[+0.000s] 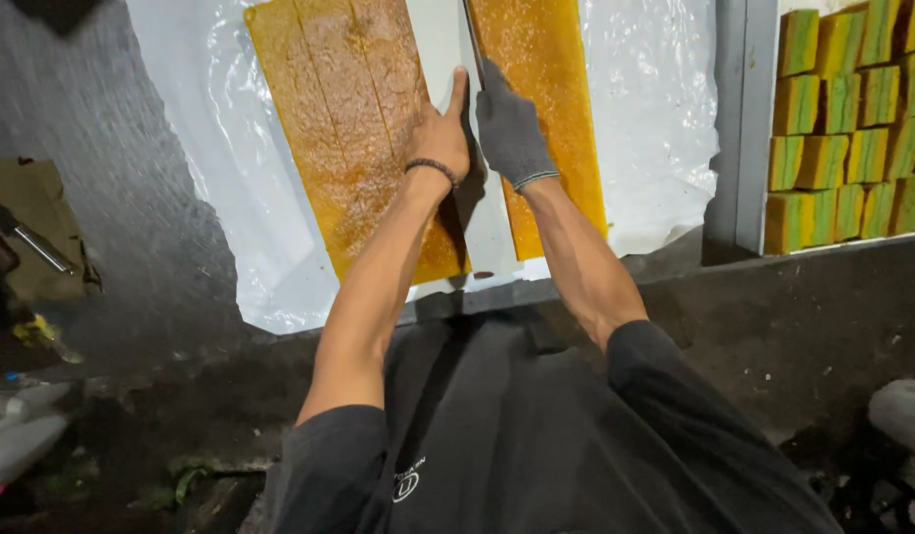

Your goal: The person uses a knife to cut a large sheet of yellow-green layered food into uniform rectangular pieces on a metal table. The person then picks up the cut pieces and places them into a tray.

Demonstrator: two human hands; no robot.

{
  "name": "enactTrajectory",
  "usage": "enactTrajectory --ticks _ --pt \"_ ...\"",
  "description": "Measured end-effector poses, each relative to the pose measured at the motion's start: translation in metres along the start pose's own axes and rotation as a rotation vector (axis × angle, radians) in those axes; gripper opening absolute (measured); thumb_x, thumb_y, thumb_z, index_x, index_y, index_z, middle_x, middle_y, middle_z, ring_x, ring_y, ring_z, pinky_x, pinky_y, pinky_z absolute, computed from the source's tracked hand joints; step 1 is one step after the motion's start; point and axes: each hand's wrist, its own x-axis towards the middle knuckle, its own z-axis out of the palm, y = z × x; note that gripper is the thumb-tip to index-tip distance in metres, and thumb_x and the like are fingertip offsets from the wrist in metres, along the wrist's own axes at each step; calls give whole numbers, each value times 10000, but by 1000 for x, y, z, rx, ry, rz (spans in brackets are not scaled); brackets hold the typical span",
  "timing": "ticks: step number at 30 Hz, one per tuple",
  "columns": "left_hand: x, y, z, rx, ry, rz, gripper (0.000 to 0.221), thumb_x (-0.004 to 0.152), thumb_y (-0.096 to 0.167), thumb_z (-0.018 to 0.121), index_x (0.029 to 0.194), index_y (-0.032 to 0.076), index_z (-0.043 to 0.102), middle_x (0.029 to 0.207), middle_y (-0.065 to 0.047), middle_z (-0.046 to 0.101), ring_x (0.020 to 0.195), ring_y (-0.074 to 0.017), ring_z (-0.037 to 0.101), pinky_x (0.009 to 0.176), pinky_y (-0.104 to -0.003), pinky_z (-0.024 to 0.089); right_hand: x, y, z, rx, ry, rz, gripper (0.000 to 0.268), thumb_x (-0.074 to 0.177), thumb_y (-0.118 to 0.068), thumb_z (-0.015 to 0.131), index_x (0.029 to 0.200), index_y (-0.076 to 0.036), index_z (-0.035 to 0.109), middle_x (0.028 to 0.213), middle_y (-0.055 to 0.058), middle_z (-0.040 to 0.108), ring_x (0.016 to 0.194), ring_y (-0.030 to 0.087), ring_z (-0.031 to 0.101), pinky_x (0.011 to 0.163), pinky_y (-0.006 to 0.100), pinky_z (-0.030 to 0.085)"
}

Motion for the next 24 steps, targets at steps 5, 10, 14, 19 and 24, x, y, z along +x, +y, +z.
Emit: enactTrajectory --ticks 5,10,14,19,24 --pt "-2 -7 10 -53 -7 -5 1031 887 -43 546 1626 444 18 1475 -366 398 1206 -527 592 1014 -561 523 22 -23 -15 104 -291 498 456 1045 -231 434 1482 -103 472 1072 316 699 969 483 708 883 543 565" --pt "3 -3 1 -26 38 26 1012 898 -48 532 1618 436 12 1440 -404 379 1158 -531 604 960 -558 542 4 -21 -15 -14 -125 161 458 1044 -182 517 1474 -37 462 1083 340 684 999 519 658 879 593 519" --pt "-1 -4 3 -15 -8 -2 1015 908 -27 548 1636 410 -10 1422 -367 434 1163 -537 607 967 -574 542 32 -15 -7 53 -211 418 442 1041 -223 491 1476 -144 481 1060 277 706 964 479 686 847 569 548" --pt "12 -11 12 -8 40 45 1063 847 -60 572 1620 399 5 1431 -433 369 1130 -557 602 951 -551 547 -3 -10 -9 3 -77 140 448 1009 -160 517 1448 -75 491 1055 327 686 969 522 652 823 600 514" --pt "13 -15 20 -9 66 37 1049 884 -69 564 1640 417 23 1430 -411 407 1145 -545 615 960 -564 551 10 -7 -1 48 -165 291 377 1061 -189 506 1428 -104 515 1082 290 710 994 503 667 867 580 536"
